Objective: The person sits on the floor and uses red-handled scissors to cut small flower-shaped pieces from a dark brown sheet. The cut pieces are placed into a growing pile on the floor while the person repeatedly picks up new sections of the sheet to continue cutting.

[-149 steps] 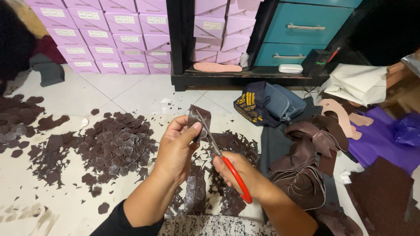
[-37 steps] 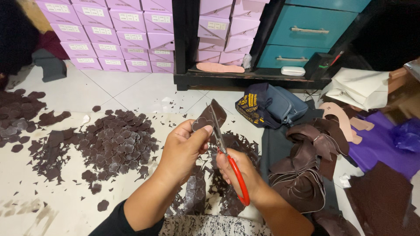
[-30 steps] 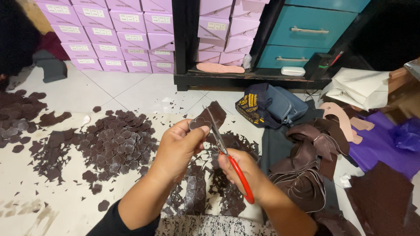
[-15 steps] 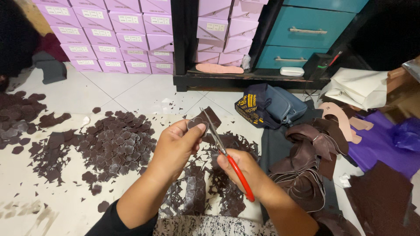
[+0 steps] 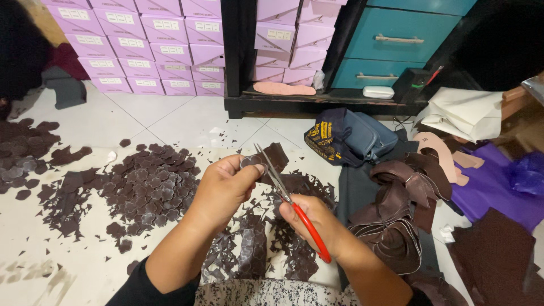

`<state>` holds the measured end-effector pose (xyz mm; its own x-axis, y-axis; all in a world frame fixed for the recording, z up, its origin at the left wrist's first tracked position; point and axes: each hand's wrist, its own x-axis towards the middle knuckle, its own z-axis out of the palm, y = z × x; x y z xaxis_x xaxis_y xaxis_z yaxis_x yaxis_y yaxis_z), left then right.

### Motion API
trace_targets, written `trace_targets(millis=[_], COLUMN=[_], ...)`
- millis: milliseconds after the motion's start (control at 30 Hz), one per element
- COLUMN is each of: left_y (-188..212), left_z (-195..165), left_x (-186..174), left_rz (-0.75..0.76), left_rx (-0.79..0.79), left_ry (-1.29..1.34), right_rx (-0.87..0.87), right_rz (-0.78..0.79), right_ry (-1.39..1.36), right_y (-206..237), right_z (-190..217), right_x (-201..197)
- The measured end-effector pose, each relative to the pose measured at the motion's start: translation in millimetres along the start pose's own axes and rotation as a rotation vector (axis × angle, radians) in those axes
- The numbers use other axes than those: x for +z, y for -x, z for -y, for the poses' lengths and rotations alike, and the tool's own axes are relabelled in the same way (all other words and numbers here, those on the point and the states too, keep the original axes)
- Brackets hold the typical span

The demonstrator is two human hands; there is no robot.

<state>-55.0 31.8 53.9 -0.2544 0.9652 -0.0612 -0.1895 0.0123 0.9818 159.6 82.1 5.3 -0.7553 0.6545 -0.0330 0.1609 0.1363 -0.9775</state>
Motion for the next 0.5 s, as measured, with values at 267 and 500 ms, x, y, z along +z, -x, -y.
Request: trace_targets(millis=[267, 500], left_y=[-2, 0], left_z=[14, 18], left_x=[12, 15], left_rz=[0.03, -0.008], left_rx=[0.014, 0.189], left_ry=[0.124, -0.021], right_rx=[0.017, 0.054], right_rz=[-0.058, -0.002], right_ry=[-0.149, -0.184], right_y=[-1, 1], right_z=[1, 3], right_x=[8, 11])
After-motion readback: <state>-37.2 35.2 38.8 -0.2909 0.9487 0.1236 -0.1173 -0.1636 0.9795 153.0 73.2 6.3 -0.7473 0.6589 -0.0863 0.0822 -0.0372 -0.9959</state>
